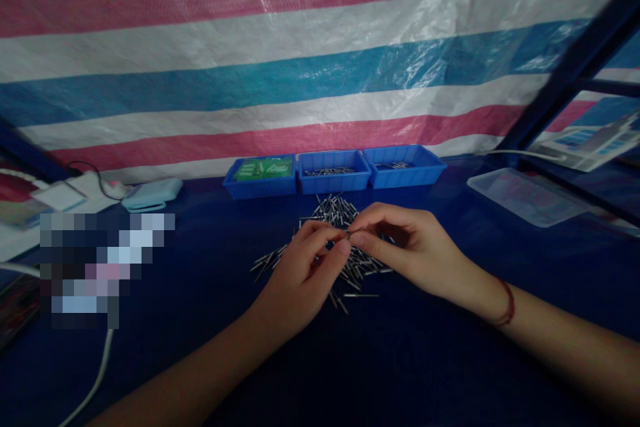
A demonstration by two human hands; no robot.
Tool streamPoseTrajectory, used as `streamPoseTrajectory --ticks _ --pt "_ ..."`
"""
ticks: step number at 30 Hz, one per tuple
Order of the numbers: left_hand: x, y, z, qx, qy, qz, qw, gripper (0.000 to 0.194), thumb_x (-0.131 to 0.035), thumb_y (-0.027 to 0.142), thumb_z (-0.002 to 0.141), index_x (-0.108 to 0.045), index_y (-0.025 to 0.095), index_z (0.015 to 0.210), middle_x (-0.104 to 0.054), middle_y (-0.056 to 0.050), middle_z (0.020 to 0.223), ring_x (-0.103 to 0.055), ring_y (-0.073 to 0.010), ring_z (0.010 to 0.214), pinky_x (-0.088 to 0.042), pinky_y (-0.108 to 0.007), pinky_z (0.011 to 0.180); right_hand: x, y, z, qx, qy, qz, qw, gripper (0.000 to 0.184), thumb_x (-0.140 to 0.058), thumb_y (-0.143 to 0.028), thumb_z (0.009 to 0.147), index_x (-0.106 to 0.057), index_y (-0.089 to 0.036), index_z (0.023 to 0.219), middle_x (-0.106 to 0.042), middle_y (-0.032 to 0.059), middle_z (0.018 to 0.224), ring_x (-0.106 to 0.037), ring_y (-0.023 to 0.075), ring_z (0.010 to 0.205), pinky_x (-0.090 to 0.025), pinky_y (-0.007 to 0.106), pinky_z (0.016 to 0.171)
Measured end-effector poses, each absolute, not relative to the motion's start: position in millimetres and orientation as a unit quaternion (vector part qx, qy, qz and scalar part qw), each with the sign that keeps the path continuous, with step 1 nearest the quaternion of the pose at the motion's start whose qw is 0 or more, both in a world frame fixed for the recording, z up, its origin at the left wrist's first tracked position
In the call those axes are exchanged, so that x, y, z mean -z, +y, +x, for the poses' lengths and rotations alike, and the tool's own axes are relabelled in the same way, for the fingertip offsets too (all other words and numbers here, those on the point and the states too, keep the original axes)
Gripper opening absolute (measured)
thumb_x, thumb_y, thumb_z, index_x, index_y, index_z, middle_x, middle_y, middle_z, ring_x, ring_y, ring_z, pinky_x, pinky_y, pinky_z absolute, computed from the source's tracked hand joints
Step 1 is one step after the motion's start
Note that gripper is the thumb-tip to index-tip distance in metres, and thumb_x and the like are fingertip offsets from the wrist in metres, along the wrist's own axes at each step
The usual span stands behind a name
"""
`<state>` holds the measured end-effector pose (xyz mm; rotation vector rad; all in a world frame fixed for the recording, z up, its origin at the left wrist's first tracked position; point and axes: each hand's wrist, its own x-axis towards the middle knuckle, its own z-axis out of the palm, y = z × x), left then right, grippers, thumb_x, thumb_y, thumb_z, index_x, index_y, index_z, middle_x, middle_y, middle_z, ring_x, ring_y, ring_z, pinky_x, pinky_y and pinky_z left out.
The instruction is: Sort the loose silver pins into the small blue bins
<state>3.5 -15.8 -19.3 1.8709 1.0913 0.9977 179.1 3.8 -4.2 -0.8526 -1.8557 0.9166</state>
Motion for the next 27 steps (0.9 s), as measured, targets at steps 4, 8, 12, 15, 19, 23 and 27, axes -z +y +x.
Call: streamPoseTrajectory --ticks 4,8,12,15,19,23,27 --pt "20.0 -16.3 2.6 -0.395 0.422 0.733 0.358 0.015 -0.047 0.028 0.090 -0.059 0.020 0.094 -0.051 -0.002 0.094 -0.049 -0.0096 0.068 -0.041 -0.023 0.058 4.1 3.9 177.8 -0.368 -0.746 -0.339 0.439 0.009 -0.062 -0.024 0.079 -0.064 -0.017 0.084 -0.063 0.0010 0.077 -0.055 0.0104 0.068 -0.043 0.024 0.057" --pt "21.4 -14.7 2.1 -0.410 0.429 0.733 0.333 0.009 -0.050 0.025 0.088 -0.057 0.020 0.092 -0.051 0.000 0.090 -0.046 -0.0081 0.062 -0.038 -0.021 0.053 4.4 2.9 177.0 -0.370 -0.741 -0.343 0.443 0.009 -0.062 -0.024 0.079 -0.063 -0.017 0.083 -0.063 0.0015 0.076 -0.055 0.0109 0.067 -0.043 0.025 0.057" --pt "23.0 -14.6 1.4 -0.428 0.432 0.730 0.311 0.008 -0.052 0.024 0.087 -0.054 0.021 0.094 -0.051 0.001 0.091 -0.046 -0.0078 0.062 -0.038 -0.021 0.053 5.4 2.5 177.0 -0.379 -0.732 -0.350 0.444 0.009 -0.062 -0.025 0.078 -0.061 -0.017 0.081 -0.060 0.0011 0.073 -0.054 0.0110 0.064 -0.042 0.025 0.056" --pt "22.8 -15.7 1.0 -0.441 0.429 0.736 0.281 0.008 -0.053 0.022 0.086 -0.053 0.022 0.094 -0.050 0.000 0.093 -0.048 -0.0082 0.065 -0.040 -0.021 0.055 7.5 4.3 177.2 -0.389 -0.730 -0.354 0.438 0.010 -0.062 -0.026 0.078 -0.061 -0.017 0.082 -0.059 0.0009 0.072 -0.052 0.0109 0.063 -0.042 0.026 0.056" --pt "21.3 -16.7 1.3 -0.450 0.428 0.739 0.262 0.007 -0.054 0.020 0.085 -0.053 0.020 0.092 -0.050 0.000 0.093 -0.048 -0.0073 0.063 -0.039 -0.021 0.054 10.9 7.4 177.0 -0.401 -0.728 -0.357 0.426 0.011 -0.062 -0.026 0.078 -0.061 -0.017 0.083 -0.061 0.0015 0.074 -0.053 0.0114 0.064 -0.043 0.026 0.057" --pt "18.9 -17.4 1.3 -0.449 0.429 0.740 0.257 0.006 -0.053 0.022 0.085 -0.053 0.019 0.090 -0.051 -0.001 0.089 -0.048 -0.0078 0.062 -0.039 -0.021 0.054 10.3 5.6 176.4 -0.399 -0.740 -0.350 0.414 0.010 -0.060 -0.025 0.079 -0.063 -0.017 0.083 -0.062 0.0015 0.076 -0.054 0.0112 0.065 -0.044 0.026 0.058" --pt "14.7 -18.0 0.2 -0.422 0.451 0.745 0.252 0.013 -0.049 0.028 0.088 -0.054 0.018 0.080 -0.052 -0.001 0.082 -0.048 -0.0093 0.062 -0.038 -0.022 0.054 6.9 2.9 176.2 -0.392 -0.748 -0.345 0.410 0.011 -0.059 -0.027 0.081 -0.063 -0.017 0.083 -0.062 0.0006 0.074 -0.054 0.0100 0.064 -0.044 0.024 0.055"
